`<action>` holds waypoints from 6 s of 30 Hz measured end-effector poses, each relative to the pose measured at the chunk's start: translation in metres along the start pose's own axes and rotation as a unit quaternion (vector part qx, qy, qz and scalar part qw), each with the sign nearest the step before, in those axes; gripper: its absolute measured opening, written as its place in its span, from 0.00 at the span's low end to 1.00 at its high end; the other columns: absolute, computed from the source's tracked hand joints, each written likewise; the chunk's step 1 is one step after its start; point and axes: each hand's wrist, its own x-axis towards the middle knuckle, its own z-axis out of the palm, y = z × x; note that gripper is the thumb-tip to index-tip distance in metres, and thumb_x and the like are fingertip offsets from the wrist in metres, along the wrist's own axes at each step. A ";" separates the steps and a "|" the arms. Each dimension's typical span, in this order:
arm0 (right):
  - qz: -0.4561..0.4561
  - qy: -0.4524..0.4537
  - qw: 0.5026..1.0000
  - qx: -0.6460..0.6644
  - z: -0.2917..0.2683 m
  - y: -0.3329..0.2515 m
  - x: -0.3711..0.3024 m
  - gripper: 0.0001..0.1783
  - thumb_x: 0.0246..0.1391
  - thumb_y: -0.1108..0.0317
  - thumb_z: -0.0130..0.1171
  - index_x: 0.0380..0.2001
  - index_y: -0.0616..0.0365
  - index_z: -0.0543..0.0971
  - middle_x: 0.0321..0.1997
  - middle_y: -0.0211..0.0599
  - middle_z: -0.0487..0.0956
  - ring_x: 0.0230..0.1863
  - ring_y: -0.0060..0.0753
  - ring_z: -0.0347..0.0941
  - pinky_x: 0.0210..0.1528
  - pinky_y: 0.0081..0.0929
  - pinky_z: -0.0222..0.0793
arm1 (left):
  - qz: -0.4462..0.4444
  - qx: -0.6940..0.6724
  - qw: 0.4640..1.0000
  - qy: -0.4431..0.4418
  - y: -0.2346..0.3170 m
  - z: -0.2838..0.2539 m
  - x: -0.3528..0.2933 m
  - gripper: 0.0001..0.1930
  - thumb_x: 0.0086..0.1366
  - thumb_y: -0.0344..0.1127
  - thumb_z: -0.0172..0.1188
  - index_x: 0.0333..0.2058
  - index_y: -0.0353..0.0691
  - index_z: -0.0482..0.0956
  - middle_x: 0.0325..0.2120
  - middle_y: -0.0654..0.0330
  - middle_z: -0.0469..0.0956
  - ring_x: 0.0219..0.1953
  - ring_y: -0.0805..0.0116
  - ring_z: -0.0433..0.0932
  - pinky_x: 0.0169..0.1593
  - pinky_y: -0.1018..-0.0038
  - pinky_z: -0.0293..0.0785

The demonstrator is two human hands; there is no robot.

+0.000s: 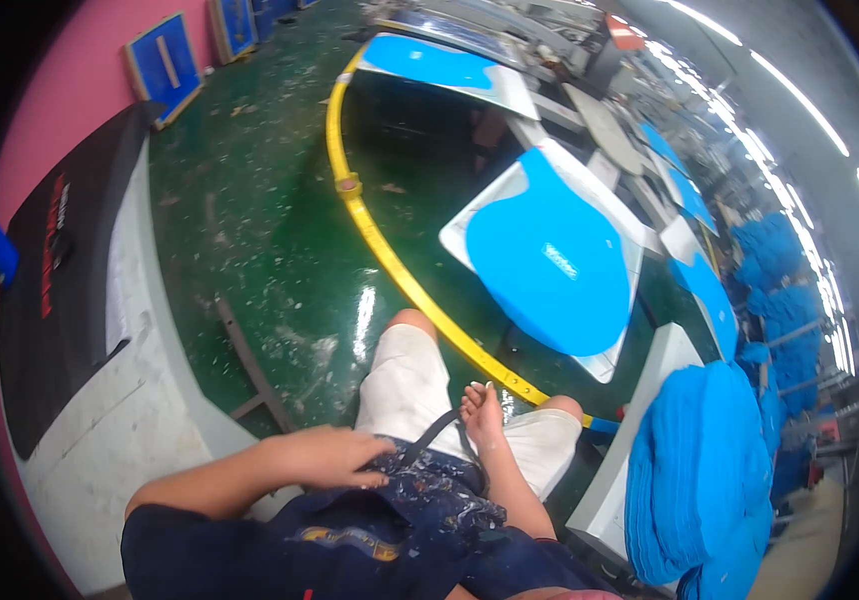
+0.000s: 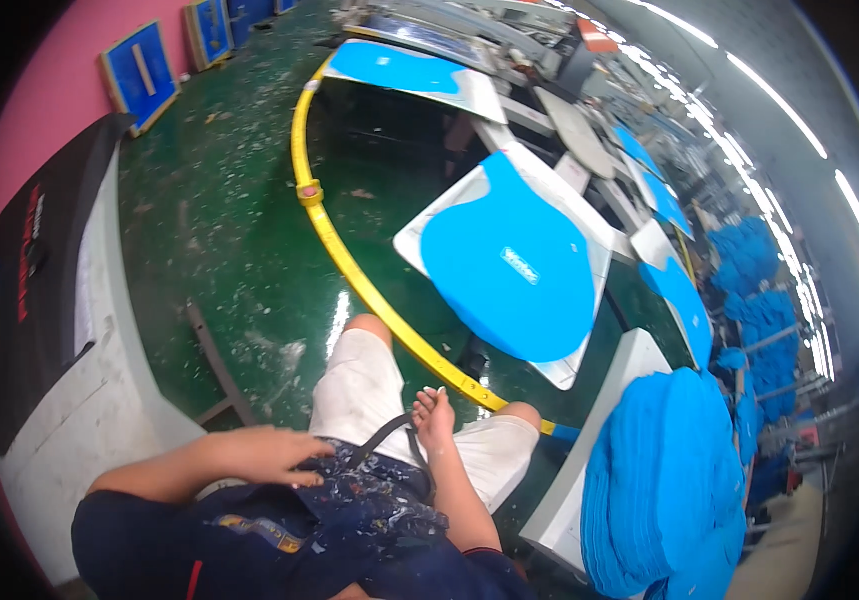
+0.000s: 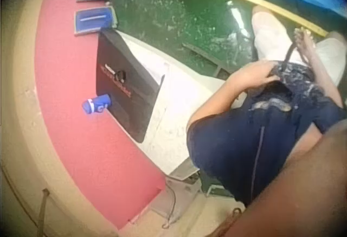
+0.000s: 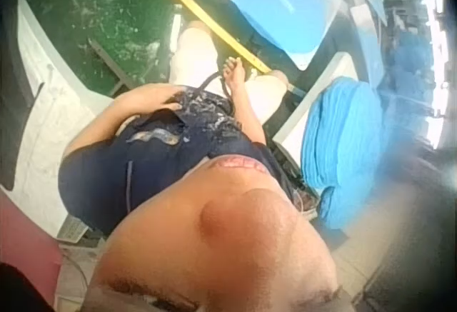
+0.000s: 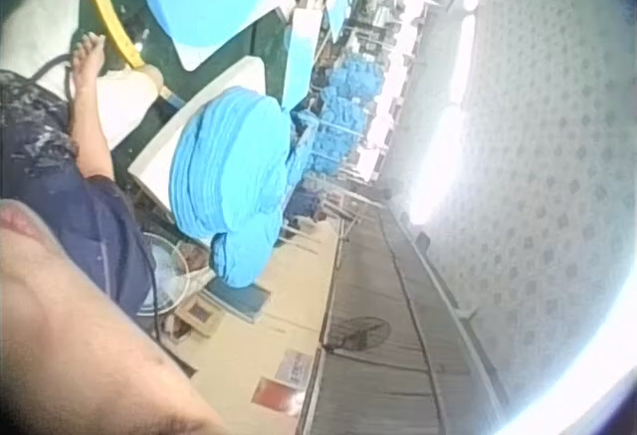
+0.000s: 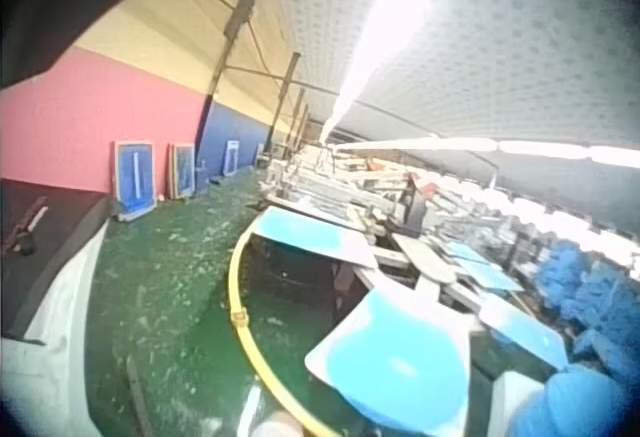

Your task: Operating and monitoring a circular carousel garment printing machine.

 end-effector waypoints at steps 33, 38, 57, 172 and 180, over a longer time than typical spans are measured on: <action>0.138 0.114 0.981 -0.075 0.025 -0.008 0.066 0.29 0.65 0.36 0.46 0.48 0.51 0.74 0.47 0.29 0.82 0.35 0.27 0.75 0.37 0.36 0.69 | -0.136 -0.458 0.877 -0.054 -0.193 0.045 0.062 0.28 0.72 0.36 0.54 0.68 0.47 0.60 0.61 0.51 0.71 0.61 0.54 0.71 0.64 0.61 0.67; 0.122 0.150 0.975 -0.107 0.032 0.007 0.110 0.42 0.65 0.29 0.37 0.59 0.56 0.73 0.51 0.34 0.82 0.38 0.33 0.75 0.41 0.38 0.70 | -0.109 -0.232 0.967 0.008 -0.154 0.019 0.037 0.29 0.72 0.43 0.55 0.68 0.43 0.62 0.59 0.48 0.74 0.59 0.54 0.74 0.62 0.61 0.69; -0.141 0.124 0.804 -0.564 -0.007 -0.004 0.028 0.23 0.59 0.47 0.59 0.40 0.59 0.83 0.39 0.50 0.85 0.45 0.54 0.81 0.51 0.43 0.74 | -0.184 -0.138 0.973 0.007 -0.085 0.000 0.030 0.33 0.65 0.51 0.65 0.63 0.43 0.68 0.51 0.57 0.81 0.54 0.62 0.81 0.59 0.69 0.73; -0.064 0.144 0.797 -0.583 -0.026 0.008 0.045 0.27 0.61 0.45 0.57 0.32 0.63 0.84 0.32 0.45 0.85 0.37 0.41 0.82 0.44 0.35 0.75 | -0.036 -0.144 0.988 -0.036 -0.139 0.043 0.034 0.36 0.61 0.49 0.65 0.67 0.49 0.65 0.47 0.61 0.81 0.43 0.64 0.82 0.51 0.72 0.77; 0.053 0.168 0.921 -0.349 -0.010 0.013 0.027 0.27 0.65 0.42 0.51 0.35 0.57 0.81 0.30 0.35 0.84 0.29 0.32 0.78 0.28 0.38 0.71 | -0.077 -0.186 0.978 -0.050 -0.141 0.056 0.017 0.38 0.58 0.46 0.68 0.67 0.50 0.66 0.46 0.60 0.82 0.42 0.65 0.83 0.50 0.72 0.78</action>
